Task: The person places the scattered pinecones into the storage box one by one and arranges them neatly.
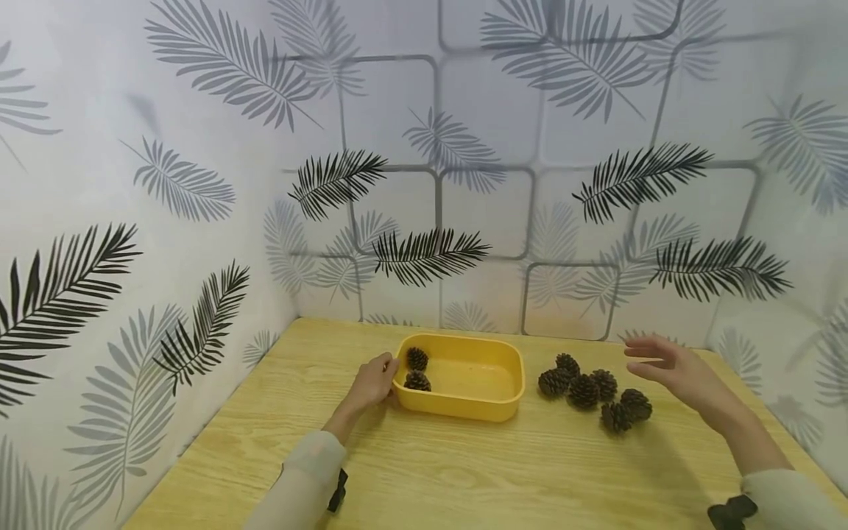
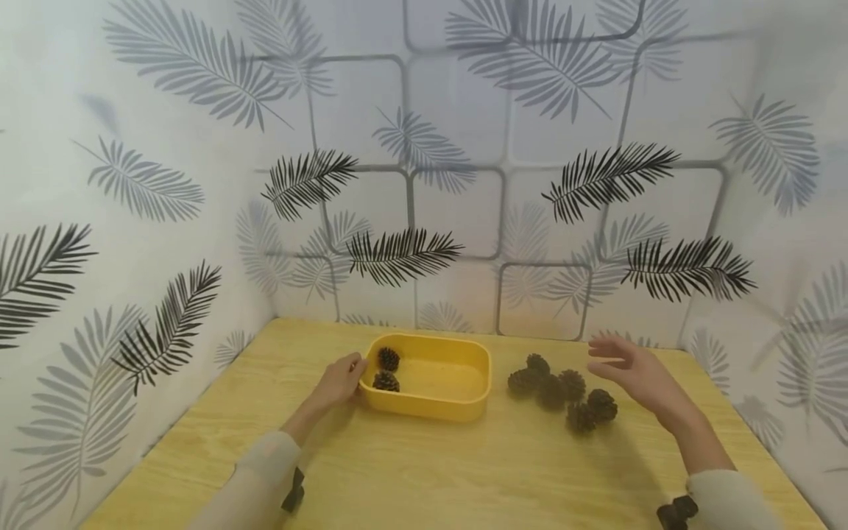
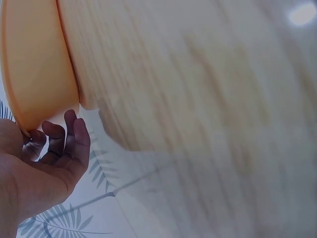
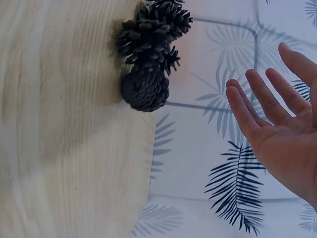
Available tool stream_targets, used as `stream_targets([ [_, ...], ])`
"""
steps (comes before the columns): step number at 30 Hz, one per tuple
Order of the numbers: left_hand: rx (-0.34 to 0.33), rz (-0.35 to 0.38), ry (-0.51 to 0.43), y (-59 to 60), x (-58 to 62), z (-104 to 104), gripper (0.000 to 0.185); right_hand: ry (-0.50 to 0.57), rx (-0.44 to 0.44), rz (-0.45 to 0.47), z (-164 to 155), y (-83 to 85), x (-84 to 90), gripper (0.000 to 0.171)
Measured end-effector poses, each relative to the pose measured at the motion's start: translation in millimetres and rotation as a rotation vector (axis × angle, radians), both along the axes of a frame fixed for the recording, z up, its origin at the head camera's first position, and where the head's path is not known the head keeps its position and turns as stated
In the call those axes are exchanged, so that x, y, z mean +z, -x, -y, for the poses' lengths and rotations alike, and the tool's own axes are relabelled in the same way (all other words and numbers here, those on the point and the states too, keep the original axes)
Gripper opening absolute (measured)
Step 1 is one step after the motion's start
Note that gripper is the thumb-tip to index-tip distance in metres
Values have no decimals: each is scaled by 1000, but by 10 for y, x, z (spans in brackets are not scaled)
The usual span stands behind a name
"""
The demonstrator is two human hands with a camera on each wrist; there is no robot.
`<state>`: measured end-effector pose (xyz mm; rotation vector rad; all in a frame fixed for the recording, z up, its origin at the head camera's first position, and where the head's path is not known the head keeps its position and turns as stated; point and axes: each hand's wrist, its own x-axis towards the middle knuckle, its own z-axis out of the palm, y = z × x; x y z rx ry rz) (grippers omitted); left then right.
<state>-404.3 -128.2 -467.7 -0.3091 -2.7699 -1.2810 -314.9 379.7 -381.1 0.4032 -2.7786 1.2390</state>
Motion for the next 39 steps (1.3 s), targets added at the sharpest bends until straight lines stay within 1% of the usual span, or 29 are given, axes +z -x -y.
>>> stream_targets([
  [5,6,16,-1,3,-4,0,36,-9,-13,30,-92,-31,-109,64],
  [7,5,35,-10,-2,-1,0,36,-12,-16,39,-115,-41,-161,63],
  [12,8,57,-45,-37,14,-5,33,18,-6,56,-126,-64,-275,60],
  [19,30,32,-102,-89,22,-17,21,33,3,56,-115,-76,-373,57],
  [23,61,18,-146,-90,11,-28,18,22,14,86,-100,-68,-420,56],
  [27,72,-10,-186,-75,9,-30,27,15,30,100,-76,-68,-444,55],
  [31,62,-42,-194,-57,20,-24,36,9,32,101,-67,-63,-451,55],
  [34,57,-60,-183,-45,27,-21,38,10,33,107,-58,-56,-453,55],
  [39,53,-64,-172,-36,37,-34,38,29,49,118,-36,-46,-462,55],
])
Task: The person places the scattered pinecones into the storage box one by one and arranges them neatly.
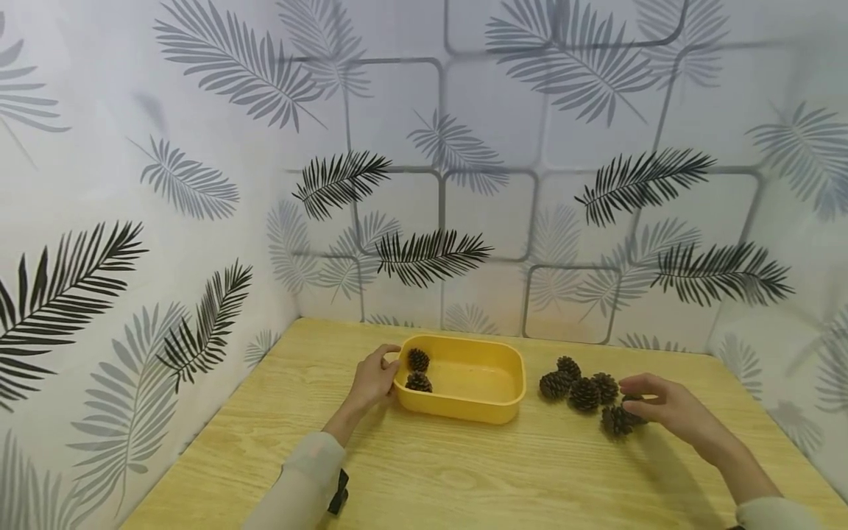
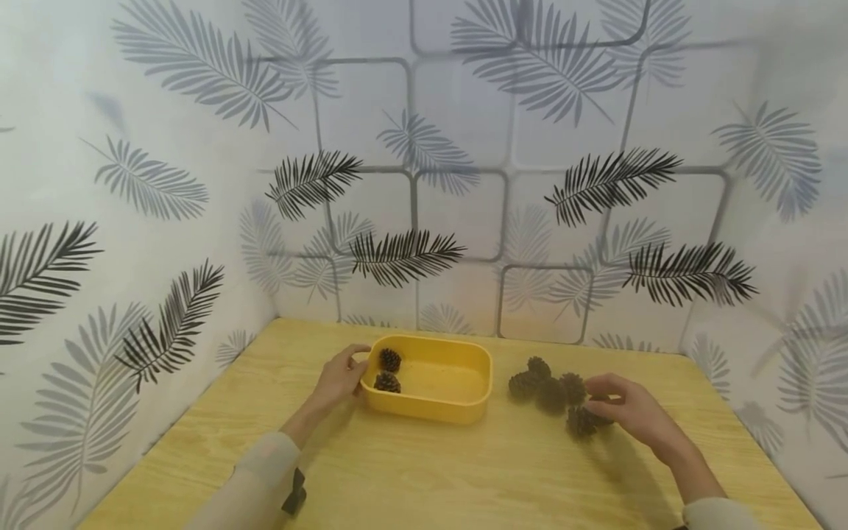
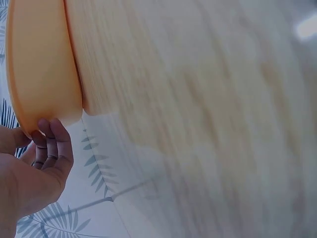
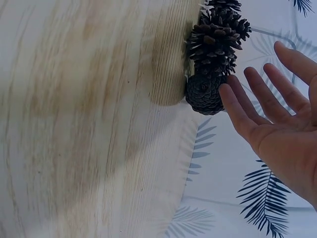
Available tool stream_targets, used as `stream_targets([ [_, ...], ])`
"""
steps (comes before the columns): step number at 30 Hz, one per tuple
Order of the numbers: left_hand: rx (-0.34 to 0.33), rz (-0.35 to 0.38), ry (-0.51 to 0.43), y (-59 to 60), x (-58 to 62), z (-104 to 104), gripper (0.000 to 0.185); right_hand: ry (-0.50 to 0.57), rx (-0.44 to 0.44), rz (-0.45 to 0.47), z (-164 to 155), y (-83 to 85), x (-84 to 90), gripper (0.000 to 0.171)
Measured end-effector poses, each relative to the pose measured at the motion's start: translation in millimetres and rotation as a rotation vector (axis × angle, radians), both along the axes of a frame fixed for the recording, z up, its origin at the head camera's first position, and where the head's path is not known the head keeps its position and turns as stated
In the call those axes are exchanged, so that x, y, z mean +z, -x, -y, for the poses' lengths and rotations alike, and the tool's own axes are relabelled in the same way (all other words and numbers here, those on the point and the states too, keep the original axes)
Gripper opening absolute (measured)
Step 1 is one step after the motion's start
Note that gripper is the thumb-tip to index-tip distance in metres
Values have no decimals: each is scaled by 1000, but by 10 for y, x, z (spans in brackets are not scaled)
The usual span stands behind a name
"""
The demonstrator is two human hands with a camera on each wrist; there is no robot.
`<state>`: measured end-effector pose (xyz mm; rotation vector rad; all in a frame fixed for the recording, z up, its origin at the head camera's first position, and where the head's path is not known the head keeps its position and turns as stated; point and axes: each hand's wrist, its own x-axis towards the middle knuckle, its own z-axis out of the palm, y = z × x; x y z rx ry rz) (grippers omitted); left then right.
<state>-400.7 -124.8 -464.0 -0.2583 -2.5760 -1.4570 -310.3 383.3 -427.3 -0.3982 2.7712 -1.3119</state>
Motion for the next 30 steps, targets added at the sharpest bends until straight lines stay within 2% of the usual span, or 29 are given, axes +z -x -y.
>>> stream_targets([
  [6,-7,5,9,13,-11,-1,37,25,21,-8,42,1,-34,54],
  [11,-8,5,7,23,-17,15,37,45,46,24,76,16,-58,55],
  [23,-25,3,1,2,7,21,36,-8,69,30,111,28,-188,55],
  [30,-31,11,-14,1,2,34,37,-5,66,31,152,17,-238,59],
])
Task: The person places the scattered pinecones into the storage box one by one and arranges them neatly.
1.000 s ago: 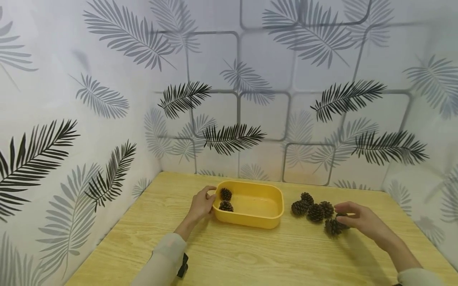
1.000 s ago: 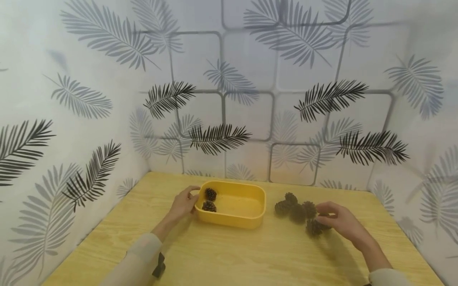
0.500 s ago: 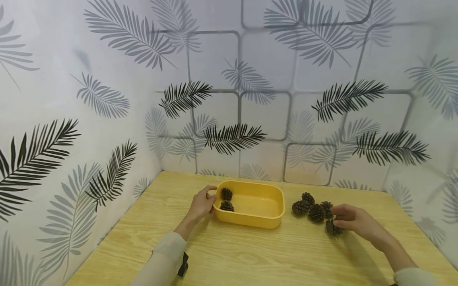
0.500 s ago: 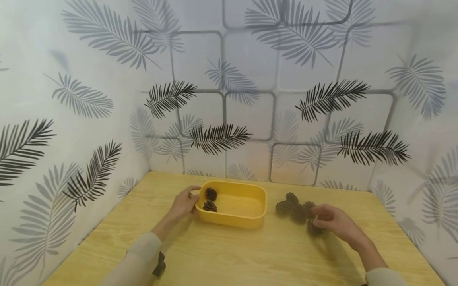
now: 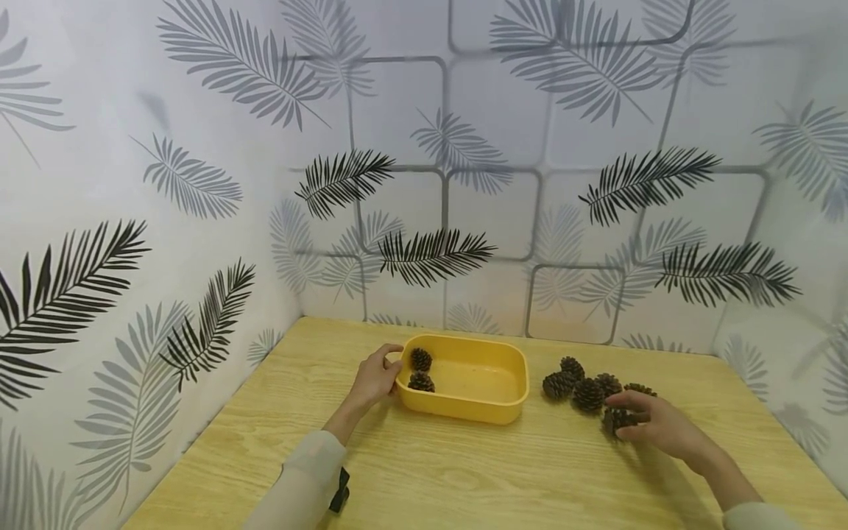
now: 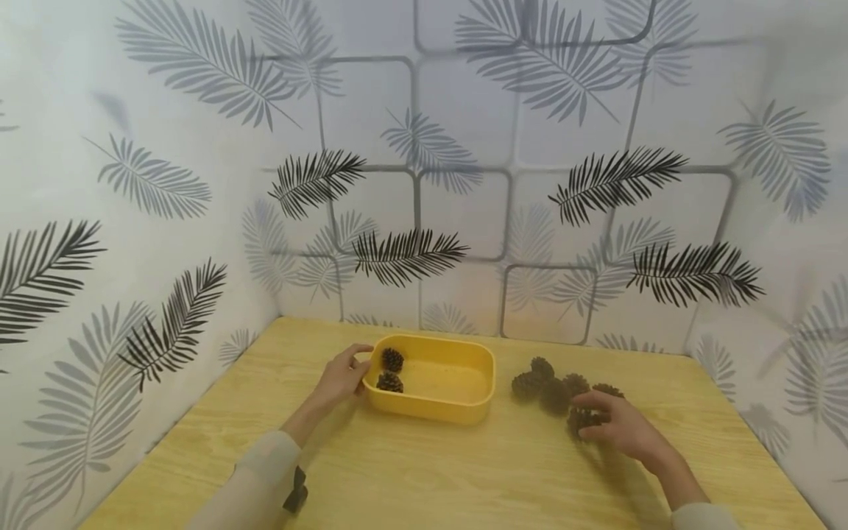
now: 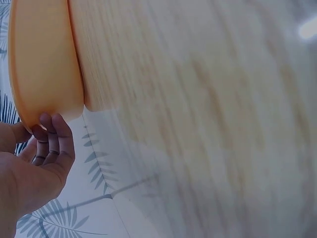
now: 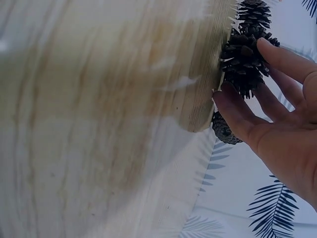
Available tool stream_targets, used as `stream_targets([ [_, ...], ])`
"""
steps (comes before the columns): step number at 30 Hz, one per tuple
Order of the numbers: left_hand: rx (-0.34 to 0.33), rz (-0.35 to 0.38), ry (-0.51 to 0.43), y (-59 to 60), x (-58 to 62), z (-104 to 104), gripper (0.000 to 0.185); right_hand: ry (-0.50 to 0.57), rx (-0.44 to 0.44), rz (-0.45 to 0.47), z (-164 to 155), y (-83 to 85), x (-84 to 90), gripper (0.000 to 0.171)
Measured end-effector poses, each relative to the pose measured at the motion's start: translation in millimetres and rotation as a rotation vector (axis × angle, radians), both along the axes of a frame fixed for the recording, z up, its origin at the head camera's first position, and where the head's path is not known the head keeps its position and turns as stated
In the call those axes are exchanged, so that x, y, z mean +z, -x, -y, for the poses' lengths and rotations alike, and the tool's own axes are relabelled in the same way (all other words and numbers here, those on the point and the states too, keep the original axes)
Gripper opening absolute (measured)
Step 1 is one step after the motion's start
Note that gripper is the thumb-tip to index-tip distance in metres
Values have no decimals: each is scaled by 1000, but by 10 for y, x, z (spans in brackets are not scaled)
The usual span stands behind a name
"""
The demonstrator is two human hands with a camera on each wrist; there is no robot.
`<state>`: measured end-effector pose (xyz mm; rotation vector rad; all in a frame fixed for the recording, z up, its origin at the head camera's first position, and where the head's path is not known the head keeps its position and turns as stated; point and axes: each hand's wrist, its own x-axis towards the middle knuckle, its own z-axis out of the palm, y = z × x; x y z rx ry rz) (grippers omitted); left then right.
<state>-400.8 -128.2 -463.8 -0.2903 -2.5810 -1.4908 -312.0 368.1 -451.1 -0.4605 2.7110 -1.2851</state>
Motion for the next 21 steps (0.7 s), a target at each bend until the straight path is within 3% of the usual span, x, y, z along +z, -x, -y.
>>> stream_targets([
  [21,-4,21,12,5,-2,-4,38,34,-19,2,37,11,-87,64],
])
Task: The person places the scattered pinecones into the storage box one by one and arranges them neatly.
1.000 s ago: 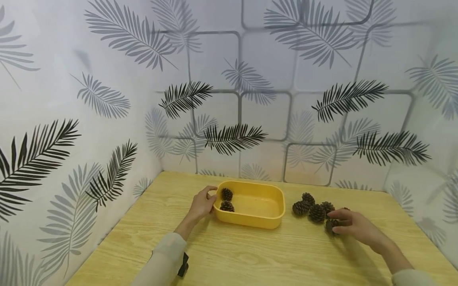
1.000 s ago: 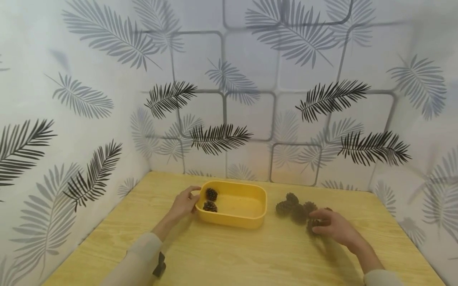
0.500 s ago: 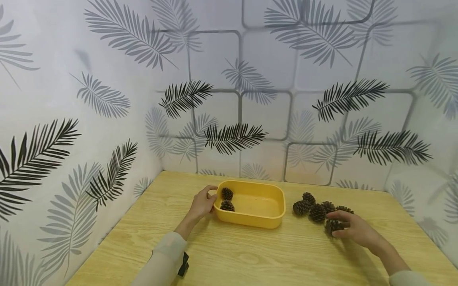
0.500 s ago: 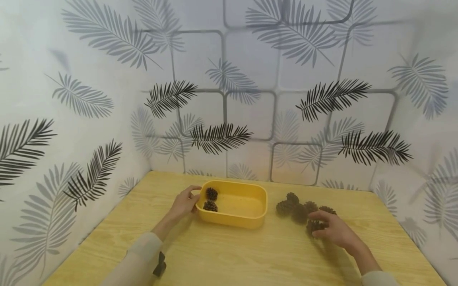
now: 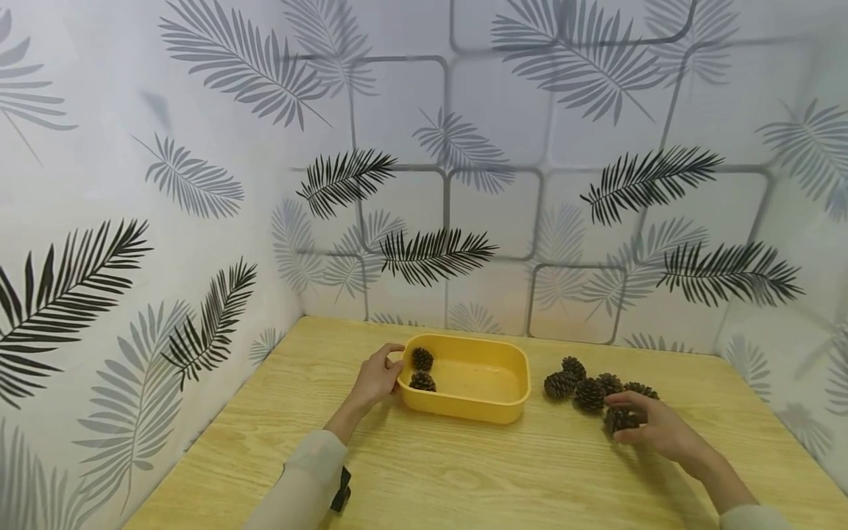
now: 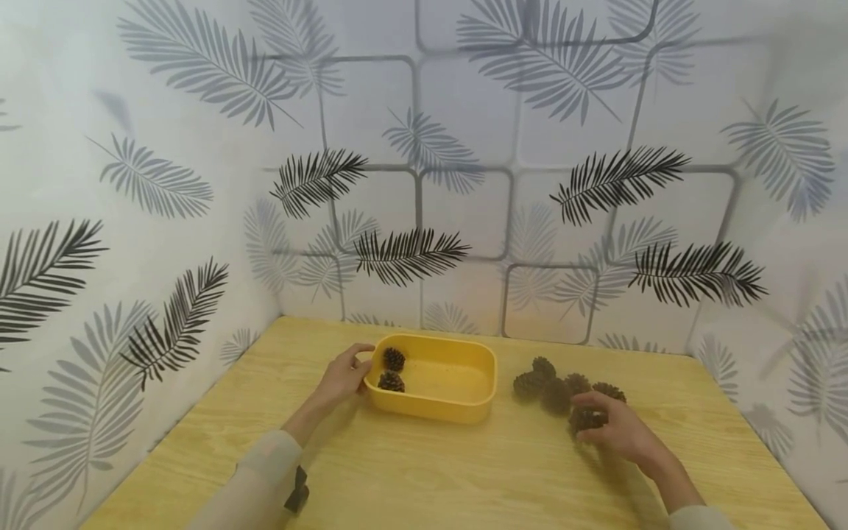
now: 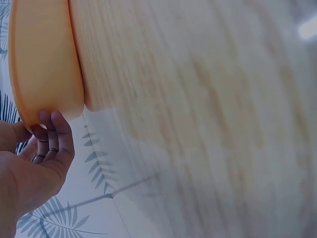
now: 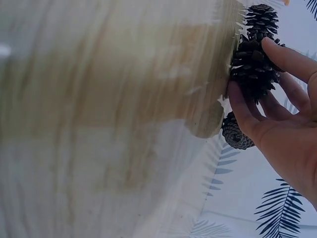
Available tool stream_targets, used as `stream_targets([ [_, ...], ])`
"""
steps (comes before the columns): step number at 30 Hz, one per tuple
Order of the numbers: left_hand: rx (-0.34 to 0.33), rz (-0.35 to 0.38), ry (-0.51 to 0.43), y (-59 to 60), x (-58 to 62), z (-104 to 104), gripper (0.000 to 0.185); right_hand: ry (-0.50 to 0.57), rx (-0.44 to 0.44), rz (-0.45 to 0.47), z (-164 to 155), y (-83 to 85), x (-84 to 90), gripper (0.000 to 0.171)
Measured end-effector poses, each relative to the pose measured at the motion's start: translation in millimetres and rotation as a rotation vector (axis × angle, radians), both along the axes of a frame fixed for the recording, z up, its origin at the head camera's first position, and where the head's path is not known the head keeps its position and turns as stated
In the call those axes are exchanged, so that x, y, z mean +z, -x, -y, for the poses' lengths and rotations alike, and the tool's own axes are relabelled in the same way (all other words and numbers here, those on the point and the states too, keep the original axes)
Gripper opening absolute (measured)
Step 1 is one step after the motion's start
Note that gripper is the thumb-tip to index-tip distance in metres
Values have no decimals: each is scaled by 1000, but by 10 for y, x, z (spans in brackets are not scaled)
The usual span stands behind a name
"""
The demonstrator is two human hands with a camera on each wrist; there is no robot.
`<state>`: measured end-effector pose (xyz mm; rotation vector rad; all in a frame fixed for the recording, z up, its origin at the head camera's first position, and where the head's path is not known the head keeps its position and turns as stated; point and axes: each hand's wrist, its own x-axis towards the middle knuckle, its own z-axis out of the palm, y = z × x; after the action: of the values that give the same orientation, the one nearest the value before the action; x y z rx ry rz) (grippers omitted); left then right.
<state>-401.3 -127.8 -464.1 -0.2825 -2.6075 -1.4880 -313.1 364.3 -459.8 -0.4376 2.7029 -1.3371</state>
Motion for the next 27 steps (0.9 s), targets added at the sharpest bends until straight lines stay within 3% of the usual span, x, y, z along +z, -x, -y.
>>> stream_targets([
  [18,-21,-2,-13,-4,9,19,38,19,-39,-40,28,-5,-73,57],
  [27,-23,9,-9,-11,21,16,38,21,-63,5,59,-20,-33,57],
])
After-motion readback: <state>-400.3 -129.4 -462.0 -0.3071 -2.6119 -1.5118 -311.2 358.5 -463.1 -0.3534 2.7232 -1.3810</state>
